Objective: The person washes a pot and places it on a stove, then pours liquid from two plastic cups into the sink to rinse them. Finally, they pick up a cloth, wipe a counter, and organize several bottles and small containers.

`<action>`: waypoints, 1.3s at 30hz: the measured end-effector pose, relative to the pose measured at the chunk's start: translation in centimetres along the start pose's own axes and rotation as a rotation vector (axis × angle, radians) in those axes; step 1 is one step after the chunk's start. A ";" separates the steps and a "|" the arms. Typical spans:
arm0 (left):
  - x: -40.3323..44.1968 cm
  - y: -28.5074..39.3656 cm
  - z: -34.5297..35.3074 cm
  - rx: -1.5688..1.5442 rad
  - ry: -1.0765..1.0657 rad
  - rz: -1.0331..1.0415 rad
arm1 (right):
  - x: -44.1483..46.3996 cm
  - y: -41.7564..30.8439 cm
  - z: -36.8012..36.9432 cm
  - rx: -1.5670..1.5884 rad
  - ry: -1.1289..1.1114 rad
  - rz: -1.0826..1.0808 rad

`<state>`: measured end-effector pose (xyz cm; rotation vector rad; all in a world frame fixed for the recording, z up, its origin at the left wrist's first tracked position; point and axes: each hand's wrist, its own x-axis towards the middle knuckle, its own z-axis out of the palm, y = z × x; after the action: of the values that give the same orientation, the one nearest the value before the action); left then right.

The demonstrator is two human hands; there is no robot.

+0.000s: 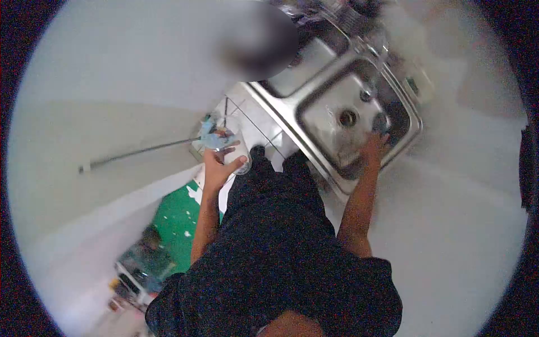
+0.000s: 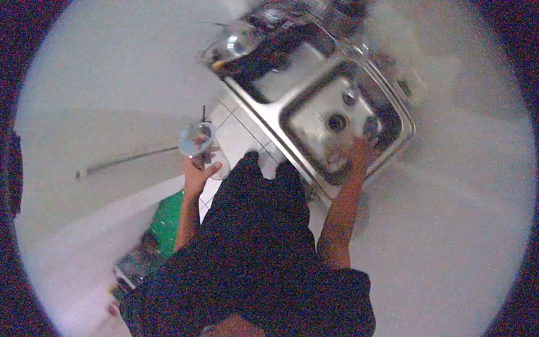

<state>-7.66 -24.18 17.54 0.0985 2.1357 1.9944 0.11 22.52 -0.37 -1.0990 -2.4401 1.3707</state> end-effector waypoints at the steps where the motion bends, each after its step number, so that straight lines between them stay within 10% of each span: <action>1: -1.0 -0.1 -0.8 0.007 0.042 0.046 | -1.6 -0.4 0.3 -0.023 -0.063 0.113; 5: -6.6 -1.8 -6.5 -0.106 0.267 0.085 | -7.7 -5.7 -1.3 1.465 -0.459 0.298; 8: -11.5 -4.2 -11.1 -0.159 0.426 0.123 | -4.6 -2.5 1.0 0.735 -0.173 0.340; 11: -18.7 -6.9 -15.9 -0.139 0.568 0.090 | -2.1 1.3 2.2 -0.007 -0.125 -0.346; 13: -24.4 -9.1 -19.3 -0.109 0.649 0.092 | -10.4 -8.9 2.5 1.225 -0.191 0.295; 14: -27.0 -9.7 -20.6 -0.164 0.707 0.104 | -10.6 -7.5 4.1 1.271 -0.266 0.142; 17: -32.9 -11.0 -26.9 -0.062 0.876 0.024 | -14.6 -10.4 13.9 -0.543 0.493 -0.560; 25: -51.8 -15.2 -33.2 -0.054 1.512 -0.035 | -34.0 -14.2 46.6 -0.264 -0.779 -0.897; 29: -58.7 -20.2 -36.0 0.096 1.711 -0.283 | -48.4 -21.5 53.5 -0.501 -1.388 -0.575; 31: -61.2 -20.9 -39.0 -0.080 1.779 -0.110 | -53.6 -24.3 56.8 -0.313 -1.718 -0.030; 33: -65.0 -21.7 -41.4 -0.152 1.821 -0.226 | -60.1 -25.7 59.0 0.053 -1.813 0.331; 36: -60.3 -19.5 -44.3 -0.098 1.805 -0.156 | -57.1 -29.1 66.8 -0.473 -1.533 -0.076; 39: -60.3 -15.5 -49.3 -0.244 1.905 -0.203 | -62.8 -29.3 76.4 -0.370 -1.543 -0.001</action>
<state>42.56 -85.39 11.77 -2.8095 2.0132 2.2231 -3.59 -80.31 -7.49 0.2588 -3.6811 2.3316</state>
